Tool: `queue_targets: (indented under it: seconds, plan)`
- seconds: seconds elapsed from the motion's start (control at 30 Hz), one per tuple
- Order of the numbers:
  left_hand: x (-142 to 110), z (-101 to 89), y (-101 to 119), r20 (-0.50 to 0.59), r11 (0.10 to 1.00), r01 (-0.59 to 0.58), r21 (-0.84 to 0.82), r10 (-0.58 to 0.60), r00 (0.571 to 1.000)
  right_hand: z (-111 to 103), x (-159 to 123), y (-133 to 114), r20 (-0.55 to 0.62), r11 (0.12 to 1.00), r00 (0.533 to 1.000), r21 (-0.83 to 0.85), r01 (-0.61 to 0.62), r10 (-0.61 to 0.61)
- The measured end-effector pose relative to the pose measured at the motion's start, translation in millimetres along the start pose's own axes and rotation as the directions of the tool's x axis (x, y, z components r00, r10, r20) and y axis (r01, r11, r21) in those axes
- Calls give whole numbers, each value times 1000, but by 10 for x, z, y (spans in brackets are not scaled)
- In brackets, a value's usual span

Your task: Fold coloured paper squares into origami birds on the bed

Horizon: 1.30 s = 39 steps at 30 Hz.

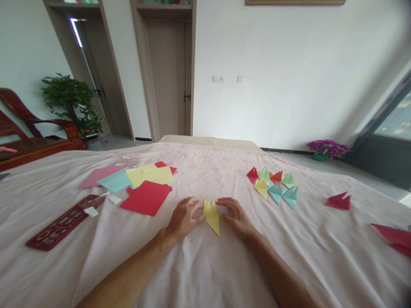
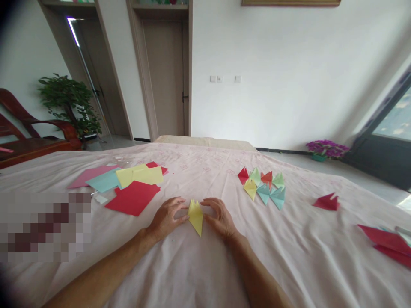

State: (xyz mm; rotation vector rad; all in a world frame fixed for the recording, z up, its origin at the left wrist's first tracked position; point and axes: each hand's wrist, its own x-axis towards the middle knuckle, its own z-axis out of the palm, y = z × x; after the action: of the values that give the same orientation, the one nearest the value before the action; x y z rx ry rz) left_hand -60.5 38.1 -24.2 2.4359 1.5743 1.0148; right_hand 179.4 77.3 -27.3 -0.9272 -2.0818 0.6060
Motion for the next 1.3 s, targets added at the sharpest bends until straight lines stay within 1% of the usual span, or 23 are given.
queue_targets:
  seconds: [0.1,0.23,0.37,0.53,0.67,0.8,0.9,1.0,1.07,1.13,1.2,1.3]
  plan:
    - [14,1,14,40,999,-42,14,42,998,-3,13,-69,56,998,998,-50,38,-36]
    - [34,23,17,159,990,-113,83,99,982,12,39,-162,118,991,992,-120,65,-50]
    - [65,36,-26,260,985,-120,122,85,962,21,60,-238,161,984,986,-161,75,-49]
    - [154,-23,-89,348,983,-145,113,98,932,3,76,-279,203,964,979,-251,86,-34]
    - [242,-46,-134,395,984,-147,104,95,914,2,82,-267,210,959,977,-273,81,-23]
    - [299,-26,-171,423,985,-119,129,54,905,-1,87,-264,220,959,975,-275,72,-10]
    - [313,-30,-206,405,989,-108,103,58,913,-4,91,-270,227,960,974,-271,67,-4]
    - [321,-46,-263,351,997,-76,1,70,934,-4,93,-263,240,963,971,-260,66,-2]
    - [332,-39,-303,260,997,13,-76,7,966,-3,92,-249,246,965,969,-253,66,-1]
    - [344,-7,-327,154,987,112,-116,-93,984,-2,90,-235,242,968,970,-243,63,-2]
    - [356,43,-321,85,980,169,-108,-161,983,-2,88,-228,232,971,973,-229,64,-10]
    - [372,116,-256,40,980,190,-58,-187,981,0,85,-226,218,974,976,-216,64,-16]
